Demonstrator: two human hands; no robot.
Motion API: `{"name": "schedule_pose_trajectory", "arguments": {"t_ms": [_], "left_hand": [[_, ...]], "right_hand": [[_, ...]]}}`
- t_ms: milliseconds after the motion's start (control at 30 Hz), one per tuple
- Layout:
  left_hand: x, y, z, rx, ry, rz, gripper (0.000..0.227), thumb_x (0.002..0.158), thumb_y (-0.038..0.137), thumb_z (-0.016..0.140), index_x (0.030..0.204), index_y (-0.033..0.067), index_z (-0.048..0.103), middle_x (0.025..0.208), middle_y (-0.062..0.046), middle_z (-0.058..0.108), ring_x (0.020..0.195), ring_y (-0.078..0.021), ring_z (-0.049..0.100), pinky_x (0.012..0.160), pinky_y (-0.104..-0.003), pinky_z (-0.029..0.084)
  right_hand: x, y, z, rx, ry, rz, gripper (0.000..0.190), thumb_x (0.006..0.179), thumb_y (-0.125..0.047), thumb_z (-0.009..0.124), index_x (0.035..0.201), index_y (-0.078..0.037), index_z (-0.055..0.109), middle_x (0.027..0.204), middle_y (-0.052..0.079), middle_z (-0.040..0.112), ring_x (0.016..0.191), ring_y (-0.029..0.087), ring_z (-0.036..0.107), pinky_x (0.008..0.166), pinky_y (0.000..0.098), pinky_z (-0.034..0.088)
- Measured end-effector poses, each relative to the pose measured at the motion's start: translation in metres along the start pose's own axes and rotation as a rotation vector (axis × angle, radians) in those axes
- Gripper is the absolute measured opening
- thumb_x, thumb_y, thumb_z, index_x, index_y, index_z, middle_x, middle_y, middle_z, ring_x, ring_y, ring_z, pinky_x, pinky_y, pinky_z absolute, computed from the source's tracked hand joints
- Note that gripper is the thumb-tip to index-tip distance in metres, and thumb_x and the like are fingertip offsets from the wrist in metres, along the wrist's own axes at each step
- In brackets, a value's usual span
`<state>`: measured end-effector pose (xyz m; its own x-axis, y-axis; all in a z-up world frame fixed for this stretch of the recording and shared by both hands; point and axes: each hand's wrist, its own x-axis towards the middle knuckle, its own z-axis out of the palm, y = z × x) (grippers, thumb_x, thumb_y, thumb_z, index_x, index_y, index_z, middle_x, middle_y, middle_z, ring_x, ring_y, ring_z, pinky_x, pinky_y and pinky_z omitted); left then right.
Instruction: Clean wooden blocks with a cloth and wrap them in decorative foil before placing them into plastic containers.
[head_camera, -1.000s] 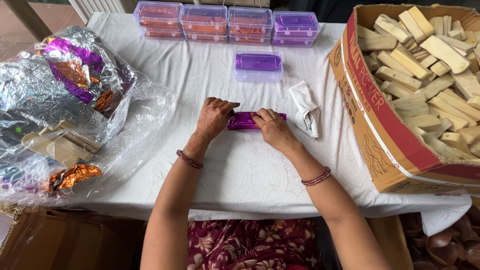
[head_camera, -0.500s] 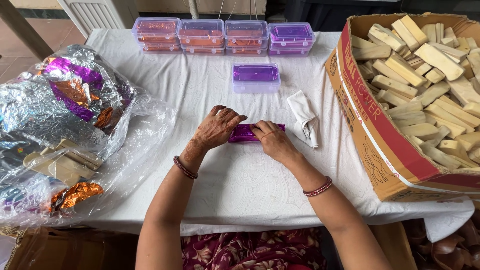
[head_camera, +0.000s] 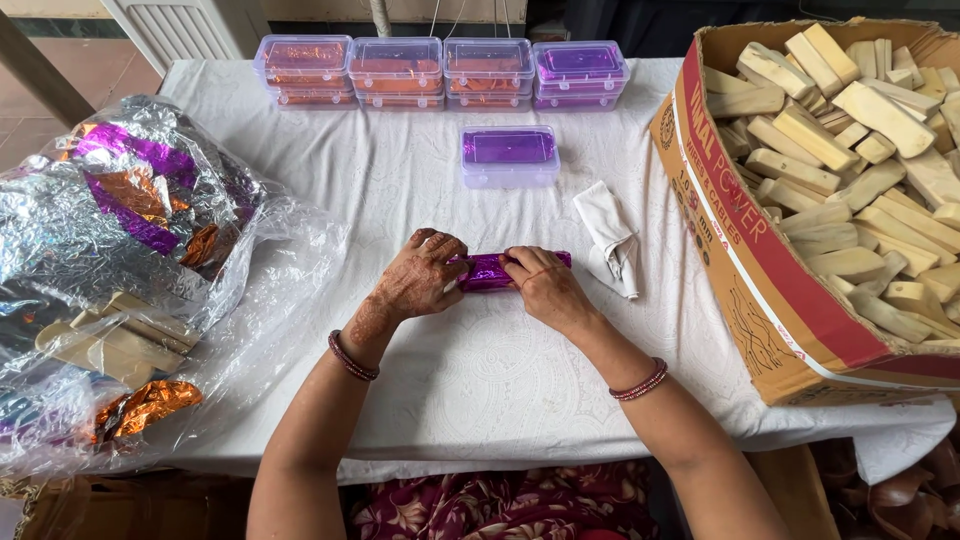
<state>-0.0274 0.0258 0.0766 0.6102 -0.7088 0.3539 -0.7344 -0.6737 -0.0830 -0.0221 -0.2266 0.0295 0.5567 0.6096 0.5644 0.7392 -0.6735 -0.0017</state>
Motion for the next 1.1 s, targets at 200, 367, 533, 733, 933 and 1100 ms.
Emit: {"name": "schedule_pose_trajectory", "arguments": {"t_ms": [200,367,533,733,933,1100], "left_hand": [[0.03,-0.027,0.035,-0.109,0.077,-0.257,0.021,0.093,0.027,0.067,0.105,0.0125,0.075,0.115,-0.003,0.071,0.115,-0.0211,0.063,0.107,-0.046,0.045],[0.073,-0.073,0.114,-0.267,0.121,-0.548,0.031,0.092,0.021,0.064,0.12,0.0106,0.072,0.115,-0.011,0.069,0.109,-0.0303,0.063,0.096,-0.046,0.05],[0.101,-0.08,0.133,-0.208,0.131,-0.572,0.036,0.088,0.019,0.065,0.122,0.0098,0.07,0.112,-0.014,0.067,0.105,-0.0328,0.062,0.091,-0.046,0.052],[0.111,-0.077,0.119,-0.305,0.344,-0.642,0.034,0.095,0.02,0.059,0.128,0.0157,0.069,0.116,-0.008,0.068,0.111,-0.0274,0.062,0.101,-0.043,0.049],[0.129,-0.085,0.129,-0.443,0.581,-0.586,0.036,0.104,0.032,0.051,0.133,0.0166,0.065,0.124,-0.007,0.067,0.122,-0.0266,0.055,0.108,-0.048,0.032],[0.125,-0.079,0.123,-0.544,0.57,-0.549,0.046,0.105,0.039,0.046,0.146,0.0205,0.057,0.128,-0.006,0.066,0.125,-0.0242,0.054,0.115,-0.05,0.025]], "right_hand": [[0.001,-0.005,-0.002,0.024,0.018,-0.004,0.018,0.091,0.002,0.063,0.105,0.005,0.073,0.105,0.011,0.068,0.098,0.022,0.069,0.091,0.0313,0.059],[0.001,-0.006,0.0,0.024,0.011,0.02,0.016,0.09,0.002,0.064,0.103,0.004,0.074,0.104,0.011,0.068,0.095,0.022,0.068,0.086,0.0312,0.06],[0.002,-0.007,-0.006,0.023,0.039,0.007,0.017,0.087,0.003,0.065,0.101,0.005,0.074,0.101,0.011,0.069,0.095,0.023,0.069,0.084,0.0316,0.06],[0.002,-0.004,-0.002,0.033,0.082,-0.001,0.017,0.086,0.005,0.065,0.101,0.004,0.074,0.102,0.011,0.07,0.095,0.022,0.07,0.085,0.0299,0.061],[0.011,-0.002,-0.017,0.157,-0.007,0.198,0.011,0.09,-0.002,0.069,0.099,0.002,0.075,0.096,0.009,0.072,0.085,0.023,0.071,0.077,0.033,0.061],[0.0,-0.006,-0.007,0.01,0.084,0.041,0.01,0.089,0.0,0.068,0.096,0.004,0.073,0.104,0.016,0.072,0.093,0.026,0.071,0.084,0.0334,0.06]]}}
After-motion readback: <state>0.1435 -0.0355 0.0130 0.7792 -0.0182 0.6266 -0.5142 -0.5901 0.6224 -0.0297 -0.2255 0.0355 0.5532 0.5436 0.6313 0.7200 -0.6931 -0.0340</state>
